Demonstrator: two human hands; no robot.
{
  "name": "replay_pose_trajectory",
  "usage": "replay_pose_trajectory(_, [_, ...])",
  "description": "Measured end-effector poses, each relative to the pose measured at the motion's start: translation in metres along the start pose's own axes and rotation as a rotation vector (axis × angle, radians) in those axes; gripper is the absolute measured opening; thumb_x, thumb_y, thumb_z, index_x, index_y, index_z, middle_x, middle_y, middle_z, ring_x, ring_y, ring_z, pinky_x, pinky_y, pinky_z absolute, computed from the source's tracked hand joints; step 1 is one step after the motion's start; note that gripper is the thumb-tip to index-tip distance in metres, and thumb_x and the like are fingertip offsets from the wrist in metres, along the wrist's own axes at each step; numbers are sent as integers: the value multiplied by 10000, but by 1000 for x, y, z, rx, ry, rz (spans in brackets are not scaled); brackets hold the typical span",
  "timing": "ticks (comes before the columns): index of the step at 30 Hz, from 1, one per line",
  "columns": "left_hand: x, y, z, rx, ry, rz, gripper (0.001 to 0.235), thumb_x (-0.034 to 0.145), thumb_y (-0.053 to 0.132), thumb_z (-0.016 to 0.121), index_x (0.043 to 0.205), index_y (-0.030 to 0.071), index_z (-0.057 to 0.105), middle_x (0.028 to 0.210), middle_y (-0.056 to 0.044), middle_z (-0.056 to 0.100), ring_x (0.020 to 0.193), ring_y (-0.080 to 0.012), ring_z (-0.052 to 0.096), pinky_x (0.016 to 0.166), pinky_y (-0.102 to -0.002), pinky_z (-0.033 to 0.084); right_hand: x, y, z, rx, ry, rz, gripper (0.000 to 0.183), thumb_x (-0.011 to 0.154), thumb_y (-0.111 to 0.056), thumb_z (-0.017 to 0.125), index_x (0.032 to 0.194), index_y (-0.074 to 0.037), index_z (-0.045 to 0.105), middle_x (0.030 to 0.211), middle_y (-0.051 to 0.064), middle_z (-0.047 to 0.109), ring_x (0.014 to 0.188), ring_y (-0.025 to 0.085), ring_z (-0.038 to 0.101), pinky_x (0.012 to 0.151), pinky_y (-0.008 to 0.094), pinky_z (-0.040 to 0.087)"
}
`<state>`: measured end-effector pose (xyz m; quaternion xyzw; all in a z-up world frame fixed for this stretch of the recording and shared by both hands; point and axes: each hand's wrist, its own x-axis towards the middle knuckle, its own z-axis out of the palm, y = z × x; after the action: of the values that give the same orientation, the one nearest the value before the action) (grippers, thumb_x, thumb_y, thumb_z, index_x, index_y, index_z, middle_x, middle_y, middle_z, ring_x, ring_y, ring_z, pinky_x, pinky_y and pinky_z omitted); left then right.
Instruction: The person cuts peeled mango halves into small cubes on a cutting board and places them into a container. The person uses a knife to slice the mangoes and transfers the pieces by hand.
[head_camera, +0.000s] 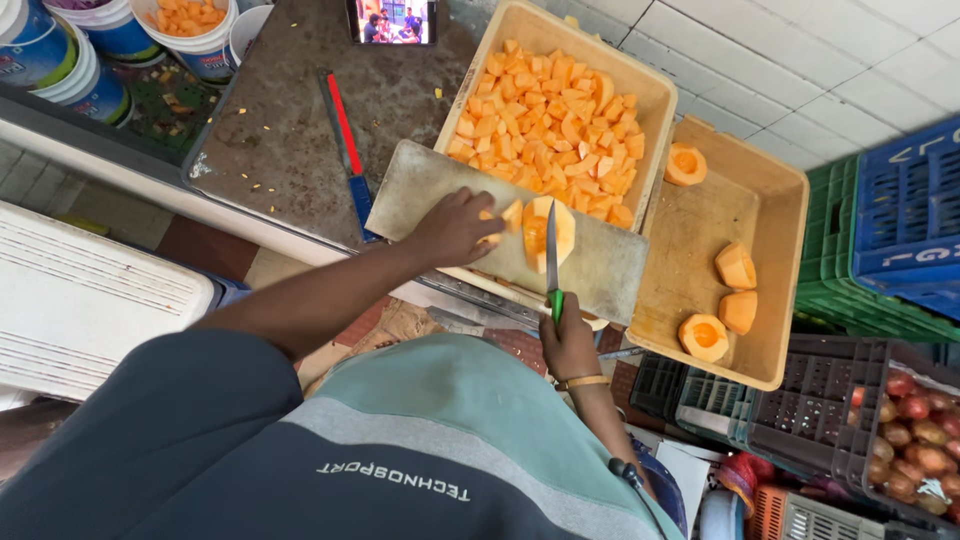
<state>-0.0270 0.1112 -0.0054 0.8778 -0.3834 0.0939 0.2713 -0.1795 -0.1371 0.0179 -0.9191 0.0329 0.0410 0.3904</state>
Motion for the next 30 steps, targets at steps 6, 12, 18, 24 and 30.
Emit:
replay_pose_trajectory(6, [6, 18, 33, 94, 267, -543, 309, 924, 329, 708, 1184, 168, 663, 1300, -140, 520, 1194, -361, 445, 954, -531, 356, 9, -5, 6, 12, -58, -85, 240, 960, -146, 587, 1158, -61, 484, 818, 272, 680, 785, 473, 693, 667, 494, 530])
replay_pose_trajectory(12, [4, 4, 61, -105, 487, -570, 533, 1031, 309, 612, 1490, 74, 478, 1560, -172, 445, 1485, -398, 335, 1194, -560, 277, 53, -39, 34, -143, -116, -104, 305, 961, -144, 562, 1177, -11, 392, 805, 341, 661, 771, 549, 645, 674, 596, 505])
replay_pose_trajectory(18, [-54, -29, 46, -68, 43, -457, 950, 843, 408, 756, 1528, -60, 293, 1575, -237, 332, 1485, -380, 278, 1161, -596, 203, 77, -41, 82, -261, -151, -36, 276, 973, -100, 491, 1183, 19, 358, 832, 387, 657, 812, 567, 654, 733, 618, 517])
replay_pose_trajectory(24, [-52, -28, 50, 129, 13, -412, 838, 904, 395, 729, 1556, 32, 346, 1613, -150, 414, 1531, -280, 350, 1236, -569, 239, 87, -20, 126, -321, -274, 54, 263, 949, -47, 418, 1184, 39, 336, 888, 415, 668, 858, 557, 683, 757, 598, 550])
replay_pose_trajectory(30, [-47, -18, 25, 70, 135, -302, 852, 852, 343, 759, 1548, 27, 381, 1598, -183, 430, 1466, -442, 308, 1167, -585, 225, 69, -46, 78, -254, -66, 48, 292, 963, -134, 507, 1204, -35, 375, 820, 382, 661, 801, 580, 644, 726, 655, 494])
